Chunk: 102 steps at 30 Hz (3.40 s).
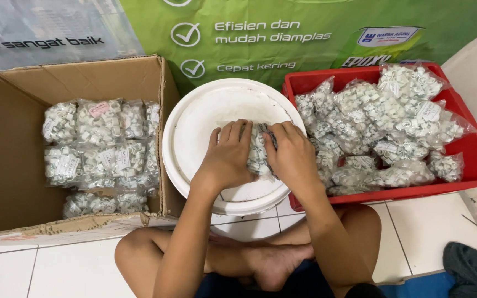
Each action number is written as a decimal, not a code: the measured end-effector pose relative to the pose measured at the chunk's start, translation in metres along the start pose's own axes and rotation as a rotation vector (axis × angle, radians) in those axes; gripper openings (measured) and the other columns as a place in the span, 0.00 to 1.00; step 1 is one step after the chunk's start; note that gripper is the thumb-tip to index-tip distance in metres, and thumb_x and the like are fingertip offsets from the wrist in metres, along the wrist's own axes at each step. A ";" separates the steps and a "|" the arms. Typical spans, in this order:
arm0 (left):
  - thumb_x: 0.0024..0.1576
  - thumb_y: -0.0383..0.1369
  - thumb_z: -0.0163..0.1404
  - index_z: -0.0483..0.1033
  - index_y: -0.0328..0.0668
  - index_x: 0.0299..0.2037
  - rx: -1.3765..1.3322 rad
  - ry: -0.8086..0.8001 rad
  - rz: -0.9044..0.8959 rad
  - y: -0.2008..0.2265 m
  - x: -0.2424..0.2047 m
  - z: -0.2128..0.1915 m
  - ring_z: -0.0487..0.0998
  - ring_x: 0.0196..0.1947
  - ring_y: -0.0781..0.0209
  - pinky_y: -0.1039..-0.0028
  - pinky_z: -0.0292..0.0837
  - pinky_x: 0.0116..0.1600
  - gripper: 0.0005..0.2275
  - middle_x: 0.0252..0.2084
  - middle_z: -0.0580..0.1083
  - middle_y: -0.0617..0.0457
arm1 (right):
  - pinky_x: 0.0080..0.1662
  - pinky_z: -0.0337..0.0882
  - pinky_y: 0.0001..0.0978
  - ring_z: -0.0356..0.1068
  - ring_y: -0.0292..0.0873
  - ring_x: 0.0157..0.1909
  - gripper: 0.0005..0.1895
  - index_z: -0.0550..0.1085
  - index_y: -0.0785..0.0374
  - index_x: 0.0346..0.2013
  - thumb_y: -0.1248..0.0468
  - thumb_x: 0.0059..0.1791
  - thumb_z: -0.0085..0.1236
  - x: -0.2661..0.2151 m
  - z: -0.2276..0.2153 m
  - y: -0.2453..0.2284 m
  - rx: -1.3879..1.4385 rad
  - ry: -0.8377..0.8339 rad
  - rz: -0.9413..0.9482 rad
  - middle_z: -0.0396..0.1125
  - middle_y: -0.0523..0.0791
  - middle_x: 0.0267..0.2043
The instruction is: Cleaning small bags of hardware parts with a cloth
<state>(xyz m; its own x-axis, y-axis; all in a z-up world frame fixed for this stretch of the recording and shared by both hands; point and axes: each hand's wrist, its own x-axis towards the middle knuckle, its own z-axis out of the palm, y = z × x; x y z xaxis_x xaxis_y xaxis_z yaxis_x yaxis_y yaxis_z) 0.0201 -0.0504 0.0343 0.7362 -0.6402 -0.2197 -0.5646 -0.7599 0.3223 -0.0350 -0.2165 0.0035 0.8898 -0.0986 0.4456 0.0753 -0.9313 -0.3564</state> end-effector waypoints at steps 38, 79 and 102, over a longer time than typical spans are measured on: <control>0.50 0.36 0.73 0.64 0.41 0.52 -0.584 0.635 0.142 -0.028 -0.057 0.008 0.70 0.69 0.25 0.33 0.44 0.78 0.29 0.54 0.80 0.33 | 0.50 0.75 0.46 0.78 0.53 0.48 0.06 0.81 0.71 0.50 0.71 0.59 0.61 -0.013 0.007 0.006 0.528 0.608 0.085 0.76 0.53 0.43; 0.67 0.50 0.53 0.40 0.26 0.81 -0.371 0.278 0.062 -0.018 -0.021 0.031 0.30 0.85 0.41 0.44 0.17 0.80 0.45 0.85 0.36 0.31 | 0.49 0.74 0.41 0.74 0.49 0.46 0.05 0.84 0.56 0.47 0.66 0.57 0.65 0.032 0.008 0.000 0.292 0.075 -0.226 0.74 0.43 0.41; 0.63 0.52 0.58 0.39 0.27 0.81 -0.346 0.307 0.052 -0.020 -0.016 0.036 0.30 0.85 0.43 0.47 0.25 0.83 0.49 0.85 0.34 0.33 | 0.47 0.75 0.38 0.75 0.49 0.43 0.08 0.86 0.52 0.49 0.64 0.56 0.66 -0.017 -0.031 -0.010 0.294 -0.013 -0.274 0.73 0.42 0.40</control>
<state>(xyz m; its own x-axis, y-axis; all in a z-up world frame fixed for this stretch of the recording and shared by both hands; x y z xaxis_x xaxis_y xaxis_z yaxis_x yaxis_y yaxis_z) 0.0057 -0.0290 -0.0020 0.8158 -0.5739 0.0711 -0.4847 -0.6116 0.6253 -0.0651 -0.2167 0.0247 0.8244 0.1457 0.5469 0.4344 -0.7822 -0.4465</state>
